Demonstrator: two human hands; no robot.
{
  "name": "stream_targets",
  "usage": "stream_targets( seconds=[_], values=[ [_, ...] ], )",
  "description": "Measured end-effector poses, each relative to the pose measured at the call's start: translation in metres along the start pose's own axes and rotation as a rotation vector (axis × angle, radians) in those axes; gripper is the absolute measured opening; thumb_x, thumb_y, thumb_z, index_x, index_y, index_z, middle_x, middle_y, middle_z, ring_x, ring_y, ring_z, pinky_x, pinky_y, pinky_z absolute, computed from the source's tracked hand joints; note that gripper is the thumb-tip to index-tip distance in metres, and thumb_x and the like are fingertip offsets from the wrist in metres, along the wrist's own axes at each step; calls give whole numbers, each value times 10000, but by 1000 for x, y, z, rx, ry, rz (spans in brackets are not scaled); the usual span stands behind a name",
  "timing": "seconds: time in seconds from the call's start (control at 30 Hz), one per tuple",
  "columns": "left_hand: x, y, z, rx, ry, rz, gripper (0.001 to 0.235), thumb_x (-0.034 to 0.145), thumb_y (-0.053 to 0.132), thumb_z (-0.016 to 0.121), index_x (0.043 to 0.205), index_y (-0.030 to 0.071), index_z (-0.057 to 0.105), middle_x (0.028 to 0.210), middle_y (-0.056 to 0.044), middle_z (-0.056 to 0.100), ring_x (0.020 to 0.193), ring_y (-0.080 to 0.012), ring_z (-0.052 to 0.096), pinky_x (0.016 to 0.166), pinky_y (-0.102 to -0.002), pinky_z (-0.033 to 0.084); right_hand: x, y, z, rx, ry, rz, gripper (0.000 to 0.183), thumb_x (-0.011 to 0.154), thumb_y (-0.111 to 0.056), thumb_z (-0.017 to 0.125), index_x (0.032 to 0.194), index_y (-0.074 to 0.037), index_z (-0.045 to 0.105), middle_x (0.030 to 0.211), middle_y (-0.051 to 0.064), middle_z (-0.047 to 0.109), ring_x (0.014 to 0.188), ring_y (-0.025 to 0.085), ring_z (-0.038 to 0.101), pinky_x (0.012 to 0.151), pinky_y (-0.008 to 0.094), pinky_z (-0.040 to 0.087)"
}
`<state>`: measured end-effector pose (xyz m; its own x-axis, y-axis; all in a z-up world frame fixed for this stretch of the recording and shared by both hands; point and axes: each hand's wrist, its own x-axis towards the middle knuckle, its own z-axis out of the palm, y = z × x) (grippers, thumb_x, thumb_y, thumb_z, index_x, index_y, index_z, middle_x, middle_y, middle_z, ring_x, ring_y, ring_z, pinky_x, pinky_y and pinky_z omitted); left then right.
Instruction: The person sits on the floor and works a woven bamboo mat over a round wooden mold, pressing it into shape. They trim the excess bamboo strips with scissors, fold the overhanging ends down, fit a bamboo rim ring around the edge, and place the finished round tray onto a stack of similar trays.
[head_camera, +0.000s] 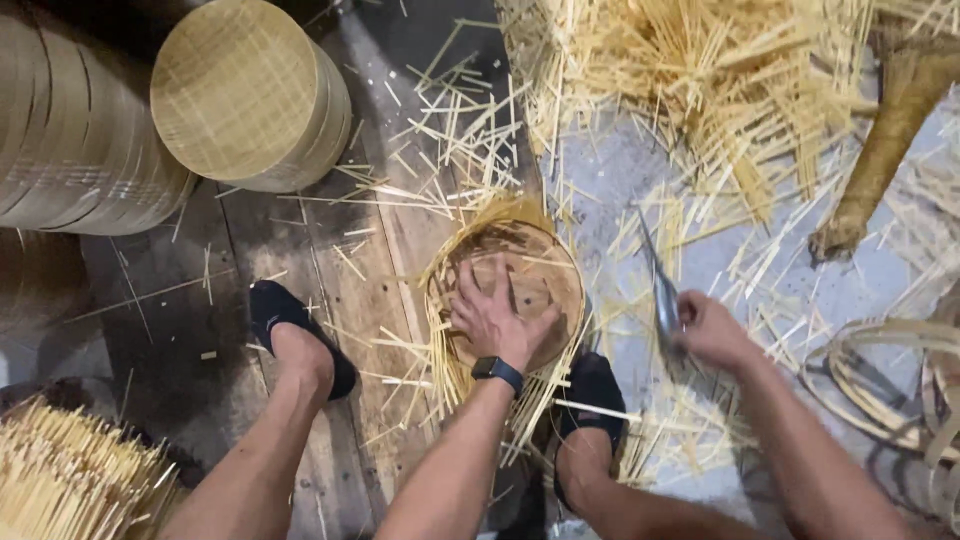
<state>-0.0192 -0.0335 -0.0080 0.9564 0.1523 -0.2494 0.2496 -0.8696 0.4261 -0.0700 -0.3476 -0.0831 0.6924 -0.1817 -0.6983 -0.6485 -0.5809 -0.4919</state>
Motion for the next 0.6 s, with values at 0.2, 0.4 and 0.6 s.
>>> stream_targets(
  seconds=[0.2,0.4,0.6],
  values=[
    [-6,3,6,17,-7,-37,1052,582,626,830,1528,363,453,1610,-190,169,1326,-525,338,1055,-668,281,-34,-70,16,-479,193,-234,664,782,-527,778,1116,34,655,992,219,662,950,383,651,845,477,528],
    [-2,2,-1,24,-106,-49,1006,609,599,829,1510,343,463,1624,-201,101,1350,-605,254,1069,-710,230,-5,-103,28,-710,426,-522,550,792,-467,741,1036,15,640,979,196,628,944,360,630,856,457,525],
    [2,-12,-11,47,-222,127,933,634,562,840,1473,309,521,1625,-226,86,1351,-659,244,1078,-754,214,0,-85,10,-716,284,-404,326,898,-343,668,1028,-46,692,991,151,647,968,315,647,823,462,538]
  ],
)
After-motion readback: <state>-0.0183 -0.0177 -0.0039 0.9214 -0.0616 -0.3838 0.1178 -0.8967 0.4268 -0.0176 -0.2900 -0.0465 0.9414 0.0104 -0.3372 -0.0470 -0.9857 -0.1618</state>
